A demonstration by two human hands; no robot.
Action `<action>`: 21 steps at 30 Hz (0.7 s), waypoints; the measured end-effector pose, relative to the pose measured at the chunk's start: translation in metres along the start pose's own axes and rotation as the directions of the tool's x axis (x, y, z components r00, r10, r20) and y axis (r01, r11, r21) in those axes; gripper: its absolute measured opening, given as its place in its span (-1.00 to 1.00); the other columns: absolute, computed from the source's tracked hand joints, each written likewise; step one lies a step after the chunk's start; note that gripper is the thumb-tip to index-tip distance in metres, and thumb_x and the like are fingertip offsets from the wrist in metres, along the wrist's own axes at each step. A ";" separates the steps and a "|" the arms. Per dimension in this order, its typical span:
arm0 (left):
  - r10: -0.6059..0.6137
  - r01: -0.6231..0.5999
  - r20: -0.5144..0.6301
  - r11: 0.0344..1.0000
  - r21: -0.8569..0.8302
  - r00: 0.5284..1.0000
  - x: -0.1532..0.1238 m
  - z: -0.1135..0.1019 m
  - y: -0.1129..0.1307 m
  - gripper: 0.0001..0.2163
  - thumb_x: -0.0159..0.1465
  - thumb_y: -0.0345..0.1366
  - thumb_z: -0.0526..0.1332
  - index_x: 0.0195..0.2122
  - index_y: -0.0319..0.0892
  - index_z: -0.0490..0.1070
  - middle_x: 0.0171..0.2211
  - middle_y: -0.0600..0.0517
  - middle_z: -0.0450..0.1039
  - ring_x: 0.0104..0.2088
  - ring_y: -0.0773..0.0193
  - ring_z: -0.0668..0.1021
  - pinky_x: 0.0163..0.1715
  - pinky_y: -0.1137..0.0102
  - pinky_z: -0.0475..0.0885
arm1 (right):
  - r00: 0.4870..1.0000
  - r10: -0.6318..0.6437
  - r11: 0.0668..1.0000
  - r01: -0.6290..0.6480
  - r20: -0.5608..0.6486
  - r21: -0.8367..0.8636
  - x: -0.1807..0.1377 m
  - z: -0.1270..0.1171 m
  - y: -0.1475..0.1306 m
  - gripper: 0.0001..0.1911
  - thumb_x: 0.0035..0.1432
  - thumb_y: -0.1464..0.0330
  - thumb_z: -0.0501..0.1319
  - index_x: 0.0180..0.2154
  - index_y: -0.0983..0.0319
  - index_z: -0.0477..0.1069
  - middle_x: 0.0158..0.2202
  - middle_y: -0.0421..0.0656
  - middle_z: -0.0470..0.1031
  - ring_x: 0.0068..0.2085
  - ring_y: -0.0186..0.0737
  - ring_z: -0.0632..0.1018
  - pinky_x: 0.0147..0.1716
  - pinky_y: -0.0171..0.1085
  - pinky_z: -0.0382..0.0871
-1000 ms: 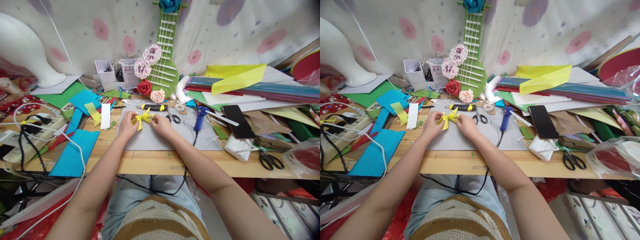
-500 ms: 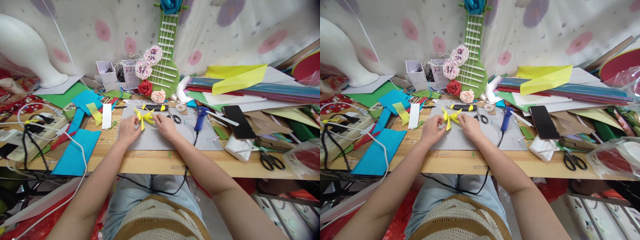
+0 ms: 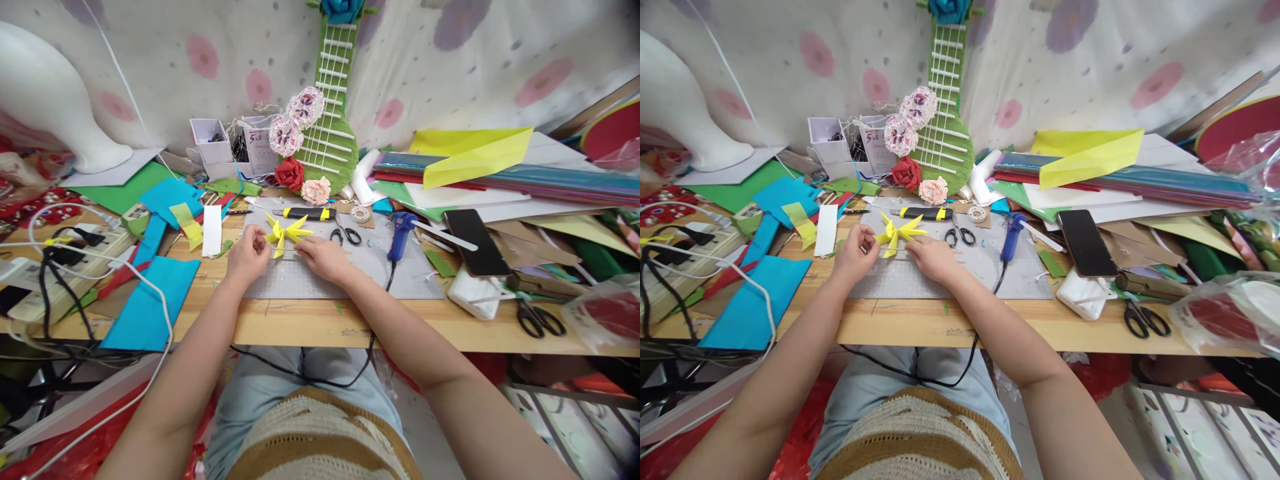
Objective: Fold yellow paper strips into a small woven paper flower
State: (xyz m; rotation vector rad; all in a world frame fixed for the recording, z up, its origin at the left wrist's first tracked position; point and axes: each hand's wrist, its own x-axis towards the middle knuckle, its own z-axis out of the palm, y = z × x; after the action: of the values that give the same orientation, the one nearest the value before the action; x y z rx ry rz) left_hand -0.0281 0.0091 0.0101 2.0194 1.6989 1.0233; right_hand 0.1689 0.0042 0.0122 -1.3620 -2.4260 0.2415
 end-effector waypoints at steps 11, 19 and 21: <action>0.297 -0.343 0.208 0.908 0.241 0.932 0.001 -0.008 0.002 -0.70 0.00 -0.47 0.14 -0.21 -0.12 0.28 -0.22 -0.02 0.38 -0.15 0.14 0.42 -0.18 0.29 0.33 | 0.999 0.013 1.000 -0.013 -0.032 -0.011 -0.002 -0.002 0.008 -0.74 0.24 0.34 0.01 -0.14 0.14 0.44 -0.15 -0.16 0.49 -0.12 -0.23 0.46 -0.26 -0.31 0.26; 0.242 -0.300 0.294 0.939 0.169 0.924 0.000 0.009 0.004 -0.79 0.12 -0.34 0.14 -0.19 -0.12 0.29 -0.33 0.03 0.45 -0.32 0.23 0.48 -0.33 0.36 0.33 | 0.999 -0.044 0.999 0.045 -0.029 0.012 -0.001 0.004 0.002 -0.71 0.24 0.37 -0.03 -0.09 0.17 0.40 -0.12 -0.12 0.48 -0.10 -0.22 0.45 -0.24 -0.30 0.25; 0.225 -0.277 0.282 0.947 0.162 0.933 0.000 0.011 0.006 -0.81 0.13 -0.31 0.14 -0.20 -0.11 0.30 -0.35 0.04 0.44 -0.36 0.26 0.47 -0.38 0.39 0.31 | 0.998 -0.050 0.999 0.050 -0.044 0.010 0.000 0.003 -0.001 -0.71 0.24 0.39 -0.03 -0.07 0.19 0.37 -0.11 -0.11 0.47 -0.11 -0.22 0.45 -0.25 -0.31 0.25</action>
State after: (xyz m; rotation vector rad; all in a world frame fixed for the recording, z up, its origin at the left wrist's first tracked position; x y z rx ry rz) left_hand -0.0159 0.0097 0.0060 2.4286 1.4811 0.6387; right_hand 0.1670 0.0039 0.0092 -1.2865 -2.4159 0.2101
